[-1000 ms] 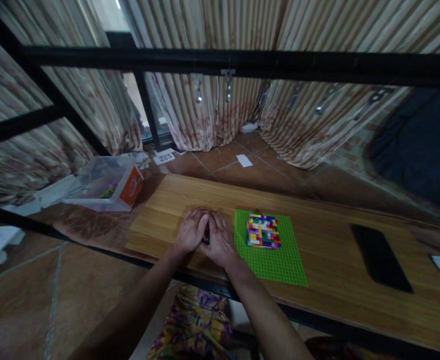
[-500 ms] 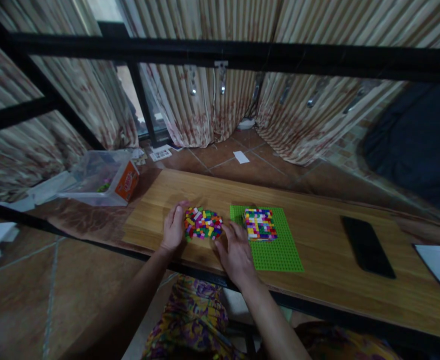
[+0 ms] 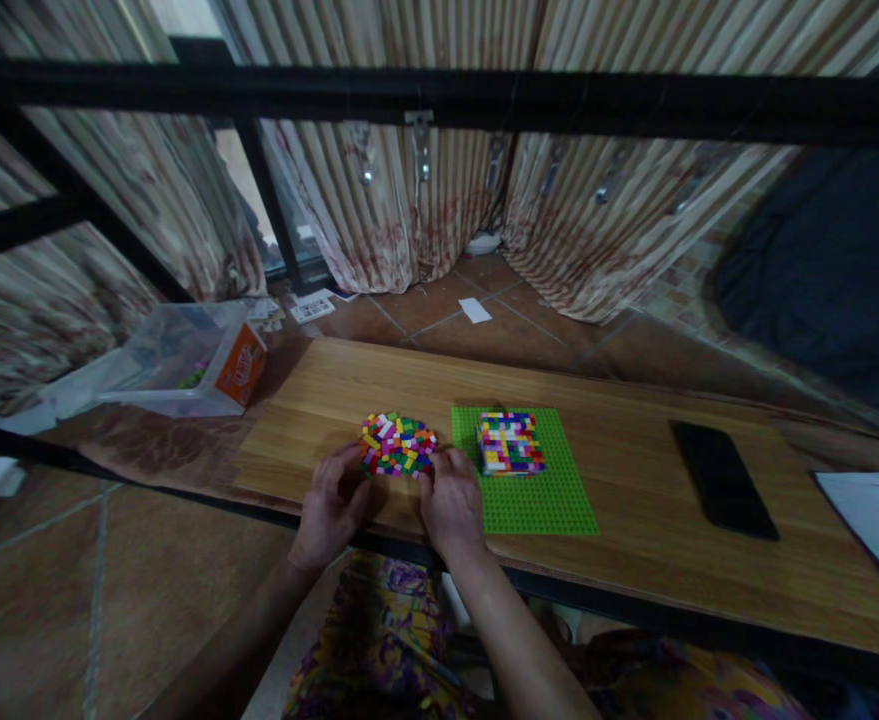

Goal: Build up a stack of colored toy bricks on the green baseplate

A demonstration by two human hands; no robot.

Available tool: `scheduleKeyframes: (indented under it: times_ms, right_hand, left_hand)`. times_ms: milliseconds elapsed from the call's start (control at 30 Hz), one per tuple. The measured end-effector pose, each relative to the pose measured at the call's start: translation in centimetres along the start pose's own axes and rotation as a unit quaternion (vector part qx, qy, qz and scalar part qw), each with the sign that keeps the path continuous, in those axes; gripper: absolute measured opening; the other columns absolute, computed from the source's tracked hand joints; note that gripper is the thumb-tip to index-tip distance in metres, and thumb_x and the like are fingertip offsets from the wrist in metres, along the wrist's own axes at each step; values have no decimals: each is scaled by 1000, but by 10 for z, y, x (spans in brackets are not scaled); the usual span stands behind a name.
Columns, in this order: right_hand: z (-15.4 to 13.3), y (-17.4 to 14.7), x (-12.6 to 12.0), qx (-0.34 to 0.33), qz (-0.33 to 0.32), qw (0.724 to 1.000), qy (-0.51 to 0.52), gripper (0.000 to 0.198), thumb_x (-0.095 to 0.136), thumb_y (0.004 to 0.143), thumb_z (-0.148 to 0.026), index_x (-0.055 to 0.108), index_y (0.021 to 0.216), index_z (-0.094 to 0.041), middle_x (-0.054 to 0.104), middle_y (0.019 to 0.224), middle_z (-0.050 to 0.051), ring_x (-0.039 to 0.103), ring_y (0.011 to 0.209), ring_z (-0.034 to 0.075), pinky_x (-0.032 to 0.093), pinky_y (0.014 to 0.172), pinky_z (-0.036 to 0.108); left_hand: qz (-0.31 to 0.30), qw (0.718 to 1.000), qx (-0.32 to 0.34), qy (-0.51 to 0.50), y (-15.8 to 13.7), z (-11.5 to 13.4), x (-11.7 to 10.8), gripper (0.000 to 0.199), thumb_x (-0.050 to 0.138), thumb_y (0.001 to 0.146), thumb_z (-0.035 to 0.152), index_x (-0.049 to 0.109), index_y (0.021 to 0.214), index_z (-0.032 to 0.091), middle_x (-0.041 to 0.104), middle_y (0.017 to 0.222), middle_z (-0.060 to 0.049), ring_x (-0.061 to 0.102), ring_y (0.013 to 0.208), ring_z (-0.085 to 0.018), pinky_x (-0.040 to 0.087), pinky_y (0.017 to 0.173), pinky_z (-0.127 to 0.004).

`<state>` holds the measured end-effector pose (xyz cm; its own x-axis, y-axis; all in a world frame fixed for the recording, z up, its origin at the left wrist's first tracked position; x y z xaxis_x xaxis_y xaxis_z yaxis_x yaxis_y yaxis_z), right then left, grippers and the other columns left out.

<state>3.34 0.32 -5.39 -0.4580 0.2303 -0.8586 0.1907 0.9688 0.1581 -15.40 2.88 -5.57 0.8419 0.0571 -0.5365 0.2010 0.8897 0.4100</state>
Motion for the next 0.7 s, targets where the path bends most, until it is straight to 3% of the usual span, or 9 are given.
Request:
scheduleKeyframes:
  times_ms: [267, 567, 700]
  right_hand:
    - [-1, 3, -1, 32, 24, 999, 35, 11, 61, 80, -23, 65, 89, -19, 66, 93, 7, 59, 91, 23, 46, 82, 33]
    - [1, 2, 5, 42, 45, 990, 127, 8, 58, 78, -20, 64, 83, -20, 68, 83, 4, 61, 78, 20, 45, 74, 32]
    - [-5, 0, -2, 28, 56, 987, 149, 9, 56, 79, -18, 65, 80, -20, 68, 79, 2, 62, 77, 18, 47, 74, 30]
  left_hand:
    - [0, 998, 15, 60, 1, 5, 3, 39, 59, 83, 18, 52, 121, 19, 58, 124, -12, 54, 118, -25, 46, 100, -45]
    - [4, 999, 16, 50, 1, 1, 3, 38, 58, 85, 23, 52, 122, 20, 58, 124, -11, 53, 118, -25, 45, 100, -45]
    - [8, 1000, 20, 21, 3, 11, 0, 38, 60, 85, 24, 54, 122, 22, 60, 123, -10, 54, 118, -25, 45, 100, -46]
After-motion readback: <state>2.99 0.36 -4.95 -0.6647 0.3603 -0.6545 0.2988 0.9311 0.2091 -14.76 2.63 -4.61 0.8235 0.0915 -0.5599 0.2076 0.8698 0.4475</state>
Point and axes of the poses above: each hand's wrist, its own y-axis towards the middle knuckle, its own x-axis out of the palm, z = x × y, the point moved 5 cm from there along y, towards the middle knuckle
